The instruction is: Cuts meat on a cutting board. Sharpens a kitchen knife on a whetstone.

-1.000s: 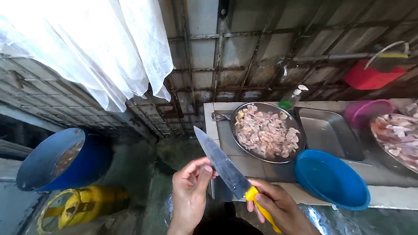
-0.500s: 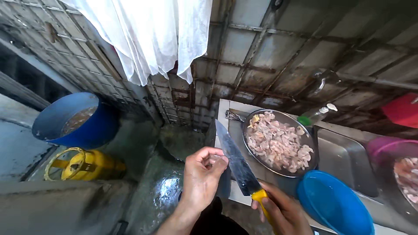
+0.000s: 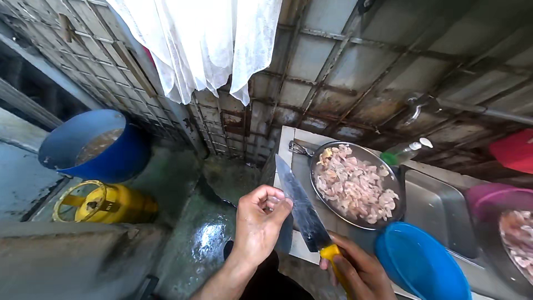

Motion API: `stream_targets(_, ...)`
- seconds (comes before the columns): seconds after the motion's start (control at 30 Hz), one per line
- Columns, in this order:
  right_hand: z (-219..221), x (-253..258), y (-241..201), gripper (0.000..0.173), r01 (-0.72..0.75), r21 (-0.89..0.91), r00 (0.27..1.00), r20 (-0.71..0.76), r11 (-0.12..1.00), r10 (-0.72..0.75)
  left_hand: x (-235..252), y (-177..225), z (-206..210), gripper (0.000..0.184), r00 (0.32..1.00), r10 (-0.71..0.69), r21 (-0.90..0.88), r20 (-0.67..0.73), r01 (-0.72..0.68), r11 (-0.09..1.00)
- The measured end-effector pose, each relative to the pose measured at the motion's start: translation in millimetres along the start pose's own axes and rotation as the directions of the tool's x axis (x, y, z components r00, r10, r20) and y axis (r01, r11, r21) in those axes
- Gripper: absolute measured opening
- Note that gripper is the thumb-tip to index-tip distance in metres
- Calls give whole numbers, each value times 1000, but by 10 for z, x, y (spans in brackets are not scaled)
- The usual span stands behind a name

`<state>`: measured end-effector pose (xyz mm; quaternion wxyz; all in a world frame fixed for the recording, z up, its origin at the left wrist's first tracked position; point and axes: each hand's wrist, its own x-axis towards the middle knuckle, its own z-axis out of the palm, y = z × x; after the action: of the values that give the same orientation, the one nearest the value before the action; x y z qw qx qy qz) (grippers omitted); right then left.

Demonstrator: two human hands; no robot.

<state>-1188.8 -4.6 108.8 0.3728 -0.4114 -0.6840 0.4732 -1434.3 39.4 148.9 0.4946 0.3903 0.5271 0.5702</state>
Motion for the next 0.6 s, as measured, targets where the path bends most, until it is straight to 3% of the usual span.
stream_targets(0.3, 23, 5, 13, 34, -10, 2, 1000, -5, 1000, 10, 51, -60, 24, 5, 999, -40, -2, 13, 40, 999)
stream_targets(0.43, 36, -10, 145, 31, -96, -26, 992, -79, 995, 94, 111, -229, 26, 5, 996, -86, 37, 0, 86, 996)
stream_targets(0.53, 28, -21, 633, 26, -268, -94, 958, -128, 959, 256, 197, -759, 1, 8, 994, -112, 243, 11, 106, 964)
stream_targets(0.6, 17, -69, 1035, 29, -470, -153, 882, -76, 869, 464, 208, -1224, -51, 23, 959, -274, 496, 77, 202, 844)
